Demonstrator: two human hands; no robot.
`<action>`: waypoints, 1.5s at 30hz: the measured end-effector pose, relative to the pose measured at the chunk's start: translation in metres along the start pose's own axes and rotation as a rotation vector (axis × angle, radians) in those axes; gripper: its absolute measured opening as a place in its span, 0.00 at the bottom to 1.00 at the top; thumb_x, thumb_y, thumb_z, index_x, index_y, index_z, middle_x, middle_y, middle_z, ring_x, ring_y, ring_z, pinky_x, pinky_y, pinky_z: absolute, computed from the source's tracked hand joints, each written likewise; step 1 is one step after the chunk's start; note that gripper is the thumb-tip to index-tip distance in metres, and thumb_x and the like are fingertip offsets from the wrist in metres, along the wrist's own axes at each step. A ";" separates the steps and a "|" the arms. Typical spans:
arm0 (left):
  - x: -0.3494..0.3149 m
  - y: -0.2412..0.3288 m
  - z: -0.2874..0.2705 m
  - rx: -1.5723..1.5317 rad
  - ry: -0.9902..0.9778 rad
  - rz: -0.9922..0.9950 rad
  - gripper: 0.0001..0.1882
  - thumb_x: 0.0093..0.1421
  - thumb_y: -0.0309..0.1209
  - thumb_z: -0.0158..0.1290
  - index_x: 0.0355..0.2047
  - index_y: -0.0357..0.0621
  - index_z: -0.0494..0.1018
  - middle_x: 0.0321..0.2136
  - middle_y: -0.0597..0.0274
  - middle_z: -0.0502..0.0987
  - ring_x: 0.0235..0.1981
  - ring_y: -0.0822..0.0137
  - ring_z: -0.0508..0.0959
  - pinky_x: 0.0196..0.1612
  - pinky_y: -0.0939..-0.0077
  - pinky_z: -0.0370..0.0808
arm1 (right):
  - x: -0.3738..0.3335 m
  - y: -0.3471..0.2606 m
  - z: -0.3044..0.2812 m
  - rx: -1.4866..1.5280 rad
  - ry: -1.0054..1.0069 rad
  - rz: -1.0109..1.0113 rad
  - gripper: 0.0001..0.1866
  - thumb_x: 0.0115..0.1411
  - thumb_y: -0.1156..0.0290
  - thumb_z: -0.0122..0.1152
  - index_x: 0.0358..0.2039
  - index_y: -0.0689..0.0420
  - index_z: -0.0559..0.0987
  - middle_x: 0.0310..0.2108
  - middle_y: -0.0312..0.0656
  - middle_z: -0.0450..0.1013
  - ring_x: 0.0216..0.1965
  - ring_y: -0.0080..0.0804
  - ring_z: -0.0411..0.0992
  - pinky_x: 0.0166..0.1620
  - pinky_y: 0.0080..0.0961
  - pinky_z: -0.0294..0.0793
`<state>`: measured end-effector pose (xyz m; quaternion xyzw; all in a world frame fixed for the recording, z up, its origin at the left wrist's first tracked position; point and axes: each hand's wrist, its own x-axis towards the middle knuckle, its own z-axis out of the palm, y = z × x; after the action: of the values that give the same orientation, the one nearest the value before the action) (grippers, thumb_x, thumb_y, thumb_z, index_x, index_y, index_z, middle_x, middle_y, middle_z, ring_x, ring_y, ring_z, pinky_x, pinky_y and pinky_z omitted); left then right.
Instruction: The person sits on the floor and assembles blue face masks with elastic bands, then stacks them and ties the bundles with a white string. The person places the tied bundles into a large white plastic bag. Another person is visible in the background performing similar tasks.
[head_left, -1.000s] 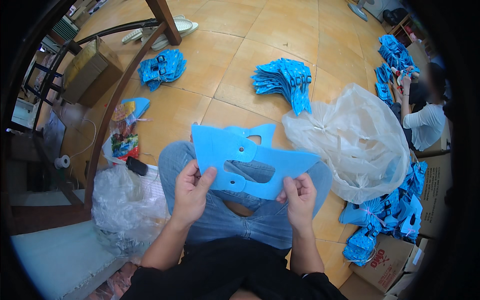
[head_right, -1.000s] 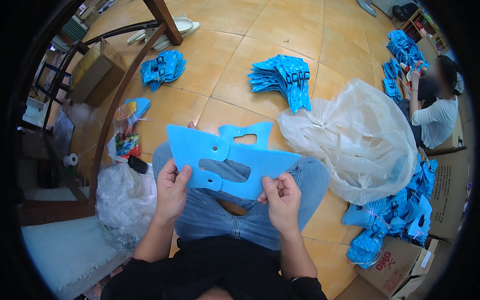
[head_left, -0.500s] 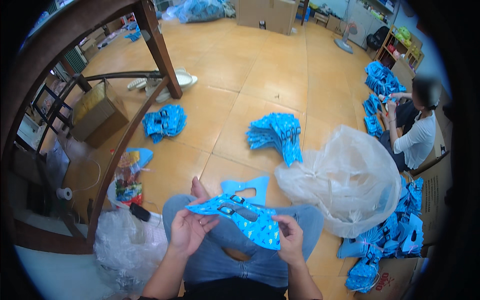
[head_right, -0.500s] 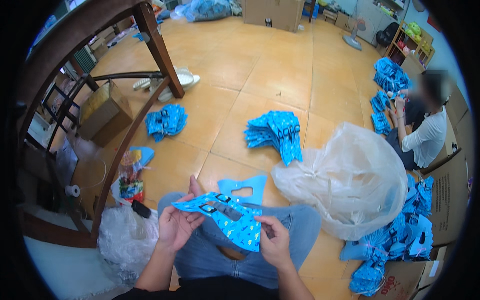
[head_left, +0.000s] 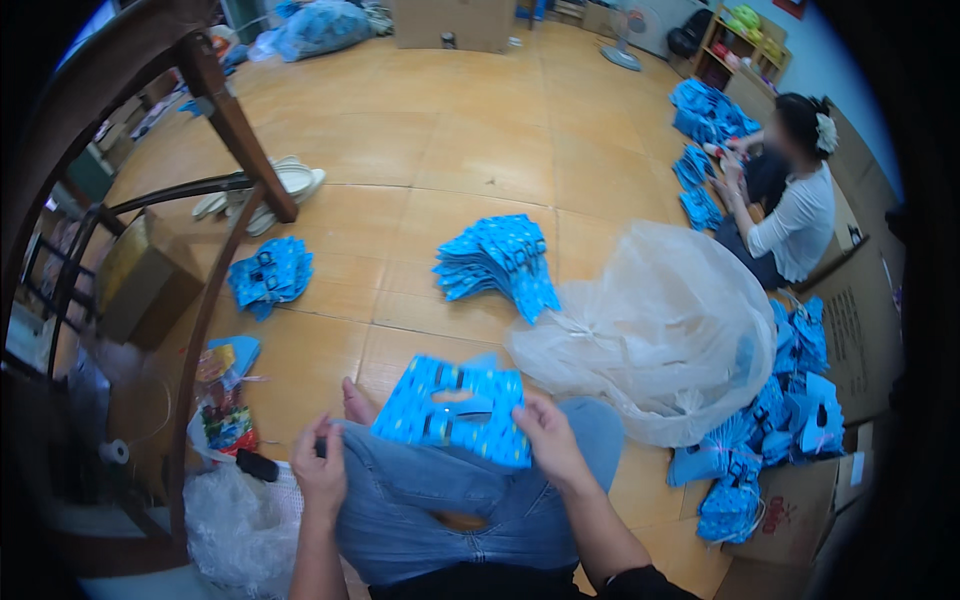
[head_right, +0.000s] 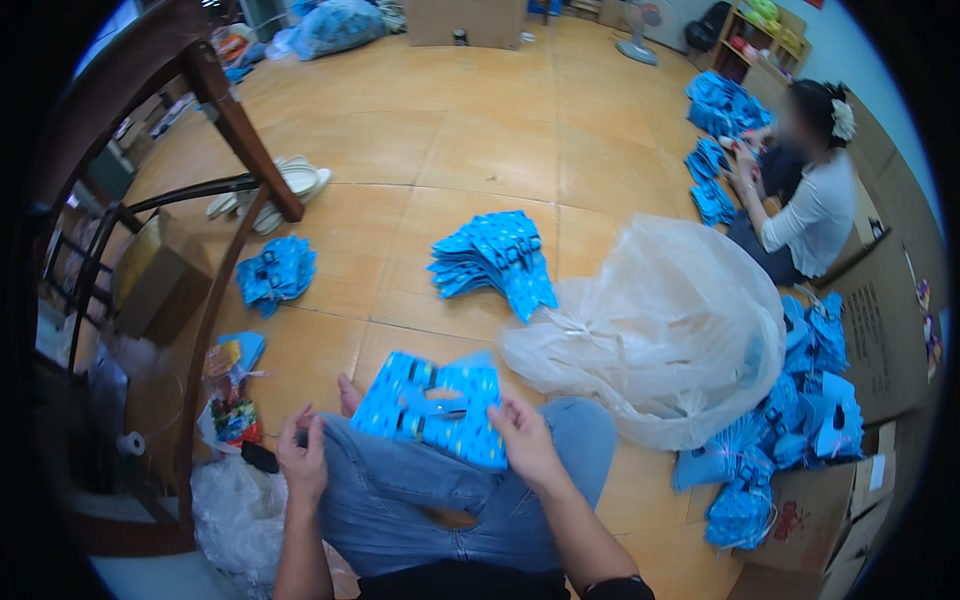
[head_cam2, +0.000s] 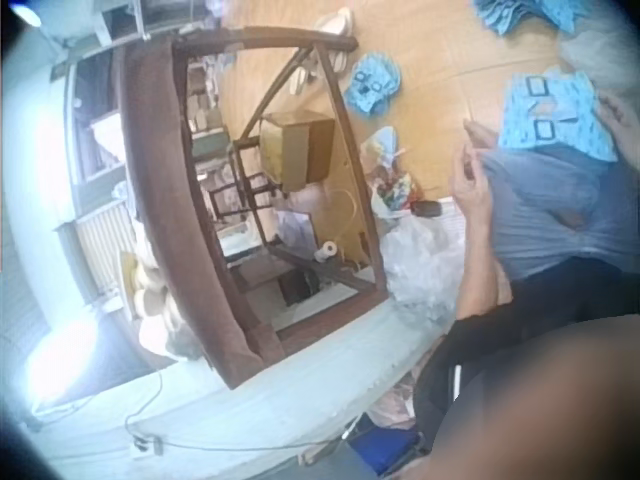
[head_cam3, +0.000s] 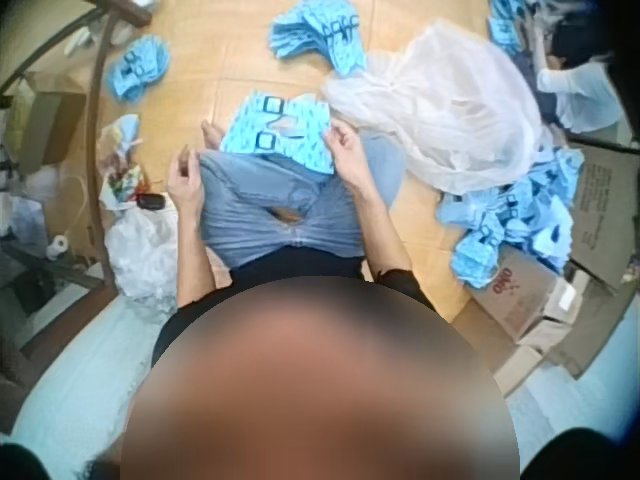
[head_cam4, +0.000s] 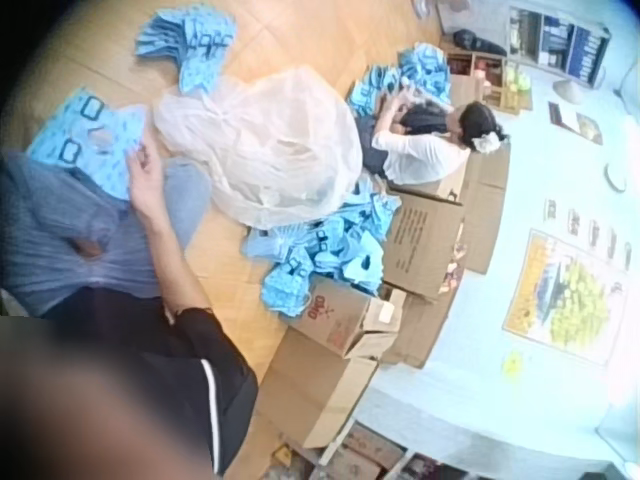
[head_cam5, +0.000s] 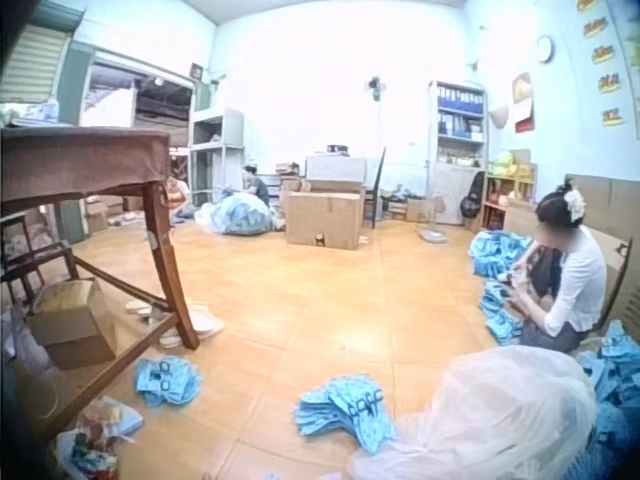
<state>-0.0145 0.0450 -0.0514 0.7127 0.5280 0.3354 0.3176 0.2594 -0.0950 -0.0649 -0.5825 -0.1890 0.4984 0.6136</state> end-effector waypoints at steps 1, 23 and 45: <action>0.005 -0.004 0.001 0.189 0.036 0.107 0.13 0.58 0.29 0.57 0.42 0.37 0.76 0.37 0.55 0.78 0.42 0.59 0.77 0.49 0.66 0.70 | 0.013 -0.001 -0.009 0.044 0.059 -0.037 0.19 0.67 0.70 0.52 0.56 0.63 0.68 0.44 0.36 0.74 0.44 0.20 0.71 0.48 0.19 0.71; 0.023 0.000 0.017 0.437 -0.014 0.018 0.14 0.57 0.38 0.56 0.37 0.41 0.78 0.34 0.54 0.80 0.39 0.54 0.77 0.47 0.62 0.68 | 0.201 0.022 -0.056 -0.167 0.583 -0.431 0.22 0.64 0.70 0.56 0.56 0.64 0.67 0.38 0.41 0.73 0.37 0.24 0.73 0.41 0.21 0.72; 0.029 -0.023 0.200 0.564 -0.692 0.329 0.17 0.53 0.32 0.58 0.44 0.47 0.74 0.42 0.55 0.74 0.48 0.53 0.73 0.49 0.59 0.70 | -0.012 0.033 -0.085 0.736 -0.143 -0.012 0.30 0.63 0.78 0.55 0.64 0.51 0.59 0.46 0.41 0.72 0.46 0.30 0.72 0.49 0.32 0.75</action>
<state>0.1417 0.0592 -0.1808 0.9151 0.3417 -0.0325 0.2118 0.3104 -0.1551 -0.1113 -0.2856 -0.0433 0.5688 0.7701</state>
